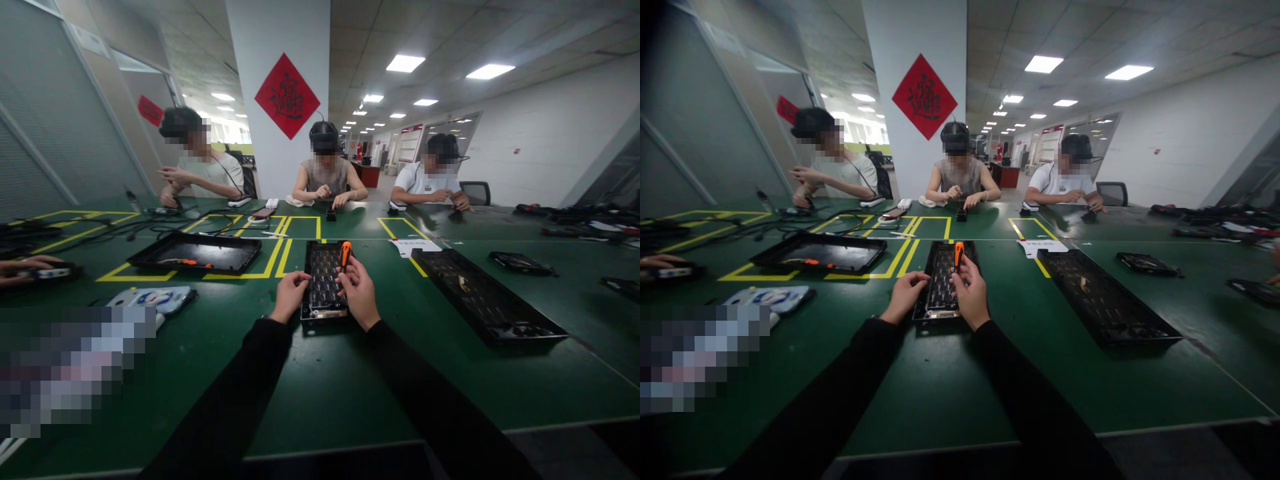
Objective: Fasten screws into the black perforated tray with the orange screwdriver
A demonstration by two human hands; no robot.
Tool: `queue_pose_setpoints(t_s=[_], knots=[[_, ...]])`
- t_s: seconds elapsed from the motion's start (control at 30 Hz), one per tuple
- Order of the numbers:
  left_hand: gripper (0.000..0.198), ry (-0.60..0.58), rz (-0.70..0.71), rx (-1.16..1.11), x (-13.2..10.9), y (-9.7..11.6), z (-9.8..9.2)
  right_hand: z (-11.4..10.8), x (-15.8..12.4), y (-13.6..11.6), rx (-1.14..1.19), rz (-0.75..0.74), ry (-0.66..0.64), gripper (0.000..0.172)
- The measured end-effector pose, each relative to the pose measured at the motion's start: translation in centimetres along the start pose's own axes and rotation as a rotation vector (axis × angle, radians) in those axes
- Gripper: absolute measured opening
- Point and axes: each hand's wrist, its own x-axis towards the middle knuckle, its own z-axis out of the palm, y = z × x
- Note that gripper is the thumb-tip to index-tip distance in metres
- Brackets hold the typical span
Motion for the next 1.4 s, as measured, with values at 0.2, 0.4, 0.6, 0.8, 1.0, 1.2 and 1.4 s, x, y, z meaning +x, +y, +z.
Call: queue_pose_setpoints(t_s=[0.2,0.4,0.6,0.8,1.0,1.2,1.4], knots=[[0.018,0.003,0.025,0.02,0.13,-0.37,0.11,0.04,0.04,0.07,0.04,0.016,0.001,0.052],[0.017,0.015,0.028,0.051,0.22,-0.39,0.13,0.06,-0.03,-0.17,0.031,0.01,-0.002,0.049],[0.017,0.014,0.039,0.065,0.15,-0.24,0.04,0.08,-0.06,-0.15,0.006,0.02,-0.018,0.03],[0.017,0.022,0.049,0.066,0.05,-0.13,-0.02,-0.13,0.39,0.23,-0.013,0.024,-0.012,0.028],[0.018,0.012,0.045,0.069,0.09,-0.13,-0.01,-0.11,0.43,0.14,0.003,0.043,-0.033,0.035],[0.017,0.011,0.032,0.076,0.05,0.0,-0.1,-0.17,0.34,0.18,-0.037,0.012,-0.036,0.033],[0.017,0.009,0.026,0.083,0.16,-0.05,-0.16,-0.18,0.41,0.18,0.018,0.025,-0.033,0.043]])
